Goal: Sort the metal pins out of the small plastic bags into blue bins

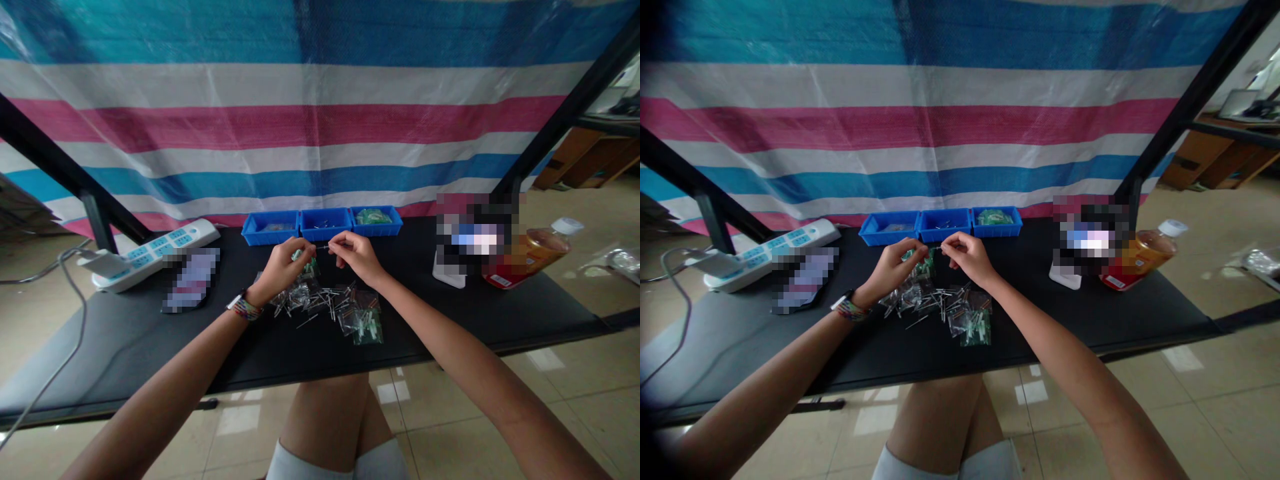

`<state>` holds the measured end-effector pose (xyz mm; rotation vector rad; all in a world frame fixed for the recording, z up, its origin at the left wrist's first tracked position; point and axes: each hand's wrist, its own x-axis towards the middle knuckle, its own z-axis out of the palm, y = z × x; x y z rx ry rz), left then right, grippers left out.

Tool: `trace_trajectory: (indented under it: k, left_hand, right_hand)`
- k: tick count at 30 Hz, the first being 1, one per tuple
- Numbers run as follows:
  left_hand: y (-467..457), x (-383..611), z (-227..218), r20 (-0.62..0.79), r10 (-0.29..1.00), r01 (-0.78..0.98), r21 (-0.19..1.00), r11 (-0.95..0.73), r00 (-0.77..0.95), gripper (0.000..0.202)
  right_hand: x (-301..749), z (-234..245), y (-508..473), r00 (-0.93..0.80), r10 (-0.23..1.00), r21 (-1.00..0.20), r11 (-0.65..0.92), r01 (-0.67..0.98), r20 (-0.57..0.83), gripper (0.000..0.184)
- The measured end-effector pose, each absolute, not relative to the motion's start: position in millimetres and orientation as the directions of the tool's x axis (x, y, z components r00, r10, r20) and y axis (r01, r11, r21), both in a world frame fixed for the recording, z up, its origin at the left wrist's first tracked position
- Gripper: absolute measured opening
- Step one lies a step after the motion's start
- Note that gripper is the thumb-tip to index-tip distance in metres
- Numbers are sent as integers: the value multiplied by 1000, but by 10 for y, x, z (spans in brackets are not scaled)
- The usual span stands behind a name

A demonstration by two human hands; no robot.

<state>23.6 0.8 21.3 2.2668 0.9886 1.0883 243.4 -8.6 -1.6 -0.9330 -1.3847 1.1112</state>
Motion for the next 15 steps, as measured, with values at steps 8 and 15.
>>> trace_trajectory:
  k: [8,15]
  left_hand:
    - [27,234,178,470,778,389,681,-620,417,43]
    - [57,221,148,474,771,365,690,-625,425,44]
  right_hand:
    - [2437,-12,-81,-85,961,-964,257,-65,262,30]
    - [2429,-5,-87,-98,959,-963,256,-86,264,28]
